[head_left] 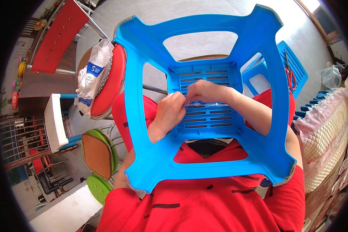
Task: The person places a cushion onto a blue plastic stool, threads a white string through the holes of the stool to secure the cushion, and cuts the string with scissors.
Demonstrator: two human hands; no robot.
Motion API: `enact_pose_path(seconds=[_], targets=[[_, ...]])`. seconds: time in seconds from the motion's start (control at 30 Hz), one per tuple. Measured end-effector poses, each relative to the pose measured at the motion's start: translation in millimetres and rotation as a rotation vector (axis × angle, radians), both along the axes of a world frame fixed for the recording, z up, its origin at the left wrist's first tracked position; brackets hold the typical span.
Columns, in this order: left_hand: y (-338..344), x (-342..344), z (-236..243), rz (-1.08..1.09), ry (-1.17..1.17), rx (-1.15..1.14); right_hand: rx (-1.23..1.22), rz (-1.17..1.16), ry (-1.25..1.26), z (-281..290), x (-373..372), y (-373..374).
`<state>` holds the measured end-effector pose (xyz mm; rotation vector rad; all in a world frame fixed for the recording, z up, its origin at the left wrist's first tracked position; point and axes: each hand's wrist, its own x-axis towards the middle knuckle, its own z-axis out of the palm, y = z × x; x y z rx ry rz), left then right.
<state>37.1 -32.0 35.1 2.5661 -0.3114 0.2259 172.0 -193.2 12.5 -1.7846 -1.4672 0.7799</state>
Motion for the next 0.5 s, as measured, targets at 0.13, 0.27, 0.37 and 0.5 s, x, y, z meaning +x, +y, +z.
enact_pose_path(seconds=[0.13, 0.27, 0.37, 0.5], targets=[[5, -4, 1, -0.033, -0.009, 0.003, -0.008, 0.046, 0.08, -4, -4, 9], [10, -2, -1, -0.124, 0.012, 0.046, -0.038, 0.051, 0.125, -2, -5, 5], [7, -2, 1, -0.145, 0.04, 0.083, -0.065, 0.038, 0.137, -3, -6, 3], [5, 1, -3, -0.16, -0.005, 0.133, -0.122, 0.014, 0.128, -5, -6, 4]])
